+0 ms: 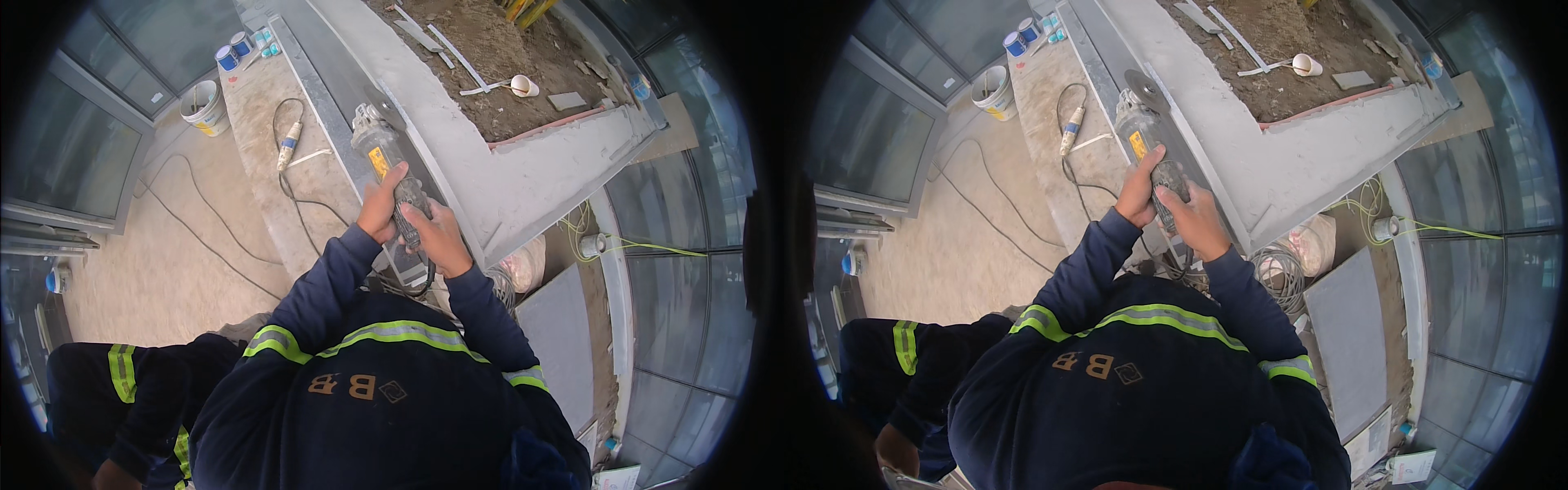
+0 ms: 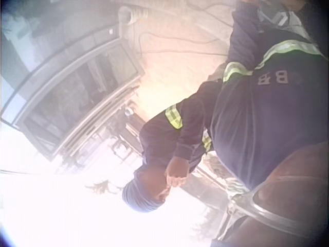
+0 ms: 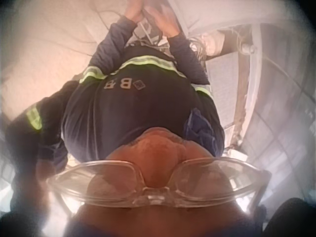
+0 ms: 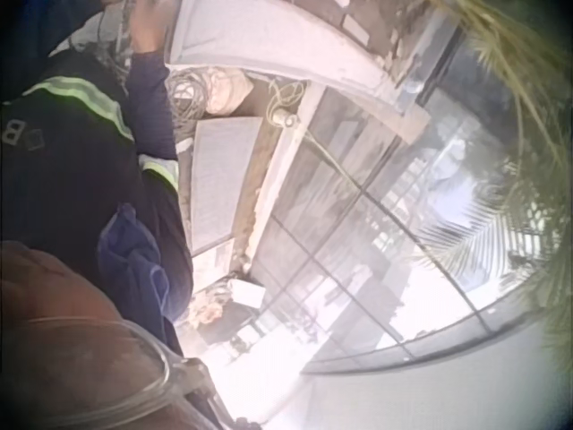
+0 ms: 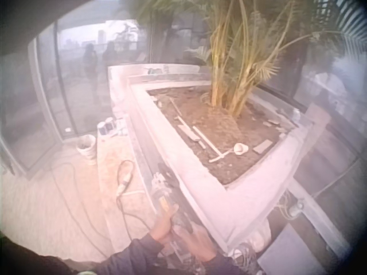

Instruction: The person uses an angle grinder to smooth the edge of a concrete planter. The person holds the grinder with both hands and moves it along the top edge of the planter, creating dust. The person briefly pauses to wipe the edge with their hand before resuming grinding.

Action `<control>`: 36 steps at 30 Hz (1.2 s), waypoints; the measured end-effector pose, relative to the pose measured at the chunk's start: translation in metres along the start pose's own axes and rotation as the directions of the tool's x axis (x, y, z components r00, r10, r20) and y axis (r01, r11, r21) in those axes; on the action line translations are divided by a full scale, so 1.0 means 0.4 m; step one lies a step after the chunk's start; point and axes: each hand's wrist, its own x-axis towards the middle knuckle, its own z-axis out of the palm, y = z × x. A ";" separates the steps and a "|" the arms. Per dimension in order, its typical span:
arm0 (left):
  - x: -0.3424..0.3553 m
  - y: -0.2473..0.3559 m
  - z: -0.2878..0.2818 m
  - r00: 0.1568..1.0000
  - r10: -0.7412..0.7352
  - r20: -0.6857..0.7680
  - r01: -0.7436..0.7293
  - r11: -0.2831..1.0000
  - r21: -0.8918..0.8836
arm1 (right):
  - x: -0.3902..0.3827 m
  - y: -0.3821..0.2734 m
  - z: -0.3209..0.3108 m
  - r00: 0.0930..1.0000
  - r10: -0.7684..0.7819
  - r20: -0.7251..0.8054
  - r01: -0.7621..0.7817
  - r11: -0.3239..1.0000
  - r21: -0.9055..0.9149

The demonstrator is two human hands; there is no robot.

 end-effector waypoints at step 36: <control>-0.044 -0.027 0.020 1.000 0.024 -0.016 -0.024 1.000 0.007 | -0.061 -0.001 -0.007 1.000 -0.005 -0.024 0.003 0.999 -0.048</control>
